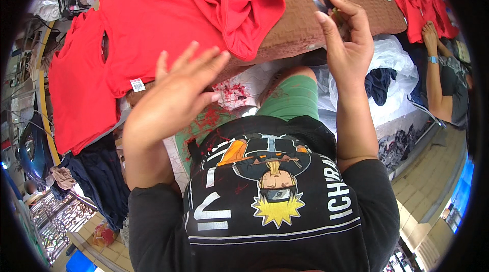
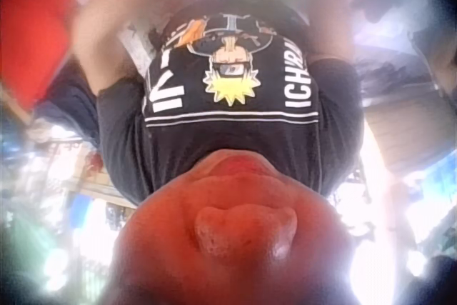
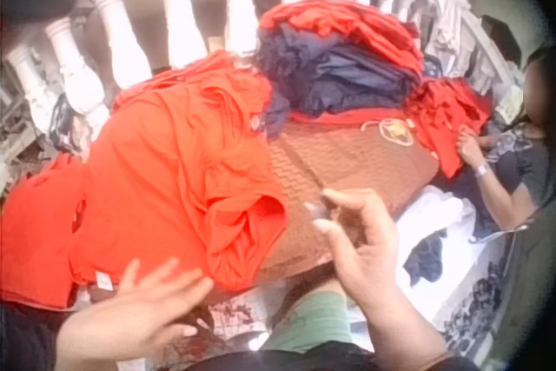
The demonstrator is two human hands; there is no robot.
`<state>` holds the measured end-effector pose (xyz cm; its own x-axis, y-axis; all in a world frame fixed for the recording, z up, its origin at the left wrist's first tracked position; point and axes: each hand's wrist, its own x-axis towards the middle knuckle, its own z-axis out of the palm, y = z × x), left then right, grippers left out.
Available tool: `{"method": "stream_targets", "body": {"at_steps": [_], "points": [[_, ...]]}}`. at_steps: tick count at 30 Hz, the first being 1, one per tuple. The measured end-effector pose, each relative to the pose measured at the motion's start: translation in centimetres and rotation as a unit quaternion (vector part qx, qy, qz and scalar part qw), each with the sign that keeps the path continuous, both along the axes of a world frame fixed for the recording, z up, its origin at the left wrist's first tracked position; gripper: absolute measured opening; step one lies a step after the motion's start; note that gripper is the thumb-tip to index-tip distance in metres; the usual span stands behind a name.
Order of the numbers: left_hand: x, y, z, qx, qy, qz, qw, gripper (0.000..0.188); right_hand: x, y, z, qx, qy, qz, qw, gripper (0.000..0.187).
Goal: The person trims loose threads from red garments using a pair of shears, handling the hems and necklines of several items sequentially.
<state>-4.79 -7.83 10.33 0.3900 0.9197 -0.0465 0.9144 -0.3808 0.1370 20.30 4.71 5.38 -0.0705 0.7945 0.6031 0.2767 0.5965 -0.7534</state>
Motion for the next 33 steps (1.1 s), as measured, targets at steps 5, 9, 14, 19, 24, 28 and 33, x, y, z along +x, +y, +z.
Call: {"method": "stream_targets", "body": {"at_steps": [5,9,14,19,24,28,33], "points": [[-1.7,4.1,1.9,0.017,-0.262,0.052,0.964,0.044,-1.1,1.2,-1.4,-0.066,0.006,-0.012,0.998,0.027],[-2.4,12.1,-0.8,0.088,-0.358,0.102,0.924,0.047,-3.0,0.5,-2.0,-0.174,-0.018,0.093,0.98,0.016],[-2.6,18.9,-4.7,0.099,-0.211,0.194,0.953,0.037,-4.5,-0.1,-2.1,-0.175,-0.029,0.181,0.967,0.019],[0.1,17.7,-1.1,0.061,-0.419,0.102,0.9,0.031,-3.7,0.8,-1.5,-0.282,0.077,0.215,0.932,0.027],[1.4,16.1,1.1,-0.037,-0.474,-0.002,0.88,0.04,-4.1,0.9,0.9,-0.401,0.168,0.263,0.861,0.032],[1.9,15.1,1.9,-0.034,-0.48,-0.034,0.876,0.049,-3.8,0.8,1.6,-0.484,0.226,0.307,0.787,0.027],[2.9,14.5,1.9,-0.044,-0.545,-0.032,0.837,0.064,-5.1,0.0,2.5,-0.371,0.382,0.192,0.824,0.02]]}}
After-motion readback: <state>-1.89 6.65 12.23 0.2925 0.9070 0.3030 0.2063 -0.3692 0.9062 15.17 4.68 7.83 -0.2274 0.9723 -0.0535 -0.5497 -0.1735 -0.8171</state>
